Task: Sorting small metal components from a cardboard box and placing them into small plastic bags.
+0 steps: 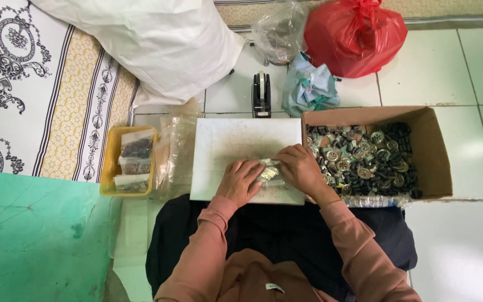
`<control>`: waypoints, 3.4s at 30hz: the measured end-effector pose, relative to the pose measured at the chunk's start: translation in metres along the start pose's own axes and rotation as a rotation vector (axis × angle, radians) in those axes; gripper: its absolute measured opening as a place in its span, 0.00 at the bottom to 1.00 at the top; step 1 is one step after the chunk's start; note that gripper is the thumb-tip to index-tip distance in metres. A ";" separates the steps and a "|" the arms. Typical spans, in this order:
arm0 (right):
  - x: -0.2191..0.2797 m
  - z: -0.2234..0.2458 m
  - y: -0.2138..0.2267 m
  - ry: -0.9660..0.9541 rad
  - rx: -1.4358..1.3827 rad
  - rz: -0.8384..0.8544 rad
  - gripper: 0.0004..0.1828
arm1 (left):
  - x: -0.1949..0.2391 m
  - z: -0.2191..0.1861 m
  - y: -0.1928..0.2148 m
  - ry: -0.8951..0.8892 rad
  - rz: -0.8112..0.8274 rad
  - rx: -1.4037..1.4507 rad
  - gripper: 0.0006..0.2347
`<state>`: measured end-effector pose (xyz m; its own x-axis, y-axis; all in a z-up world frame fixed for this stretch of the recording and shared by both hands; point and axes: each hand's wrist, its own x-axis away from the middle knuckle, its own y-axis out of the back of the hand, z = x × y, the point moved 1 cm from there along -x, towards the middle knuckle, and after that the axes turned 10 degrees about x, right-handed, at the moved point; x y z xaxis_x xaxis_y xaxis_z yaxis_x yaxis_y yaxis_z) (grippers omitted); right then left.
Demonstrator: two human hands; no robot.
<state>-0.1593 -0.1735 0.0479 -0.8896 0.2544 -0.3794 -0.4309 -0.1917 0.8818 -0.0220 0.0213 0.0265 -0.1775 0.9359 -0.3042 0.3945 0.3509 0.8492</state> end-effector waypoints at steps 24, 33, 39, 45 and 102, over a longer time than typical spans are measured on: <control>-0.151 -0.141 -0.181 -0.912 -0.186 0.436 0.18 | -0.005 0.004 0.003 -0.060 -0.194 0.097 0.17; -0.147 -0.134 -0.150 -0.871 -0.276 0.396 0.10 | 0.000 0.009 -0.008 -0.069 -0.214 0.087 0.17; -0.167 -0.083 -0.098 -0.976 -0.159 0.548 0.40 | 0.000 0.009 -0.008 -0.063 -0.208 0.084 0.17; -0.162 -0.123 -0.145 -0.989 -0.013 0.701 0.45 | 0.003 0.011 -0.014 -0.020 -0.168 0.141 0.18; 0.004 0.076 0.004 -0.363 -0.501 0.098 0.28 | 0.008 0.015 -0.020 0.109 -0.307 0.090 0.09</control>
<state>-0.1528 -0.1010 0.0717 -0.8581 0.5024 -0.1062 -0.4470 -0.6291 0.6360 -0.0172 0.0220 0.0010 -0.3939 0.7792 -0.4875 0.3846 0.6215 0.6825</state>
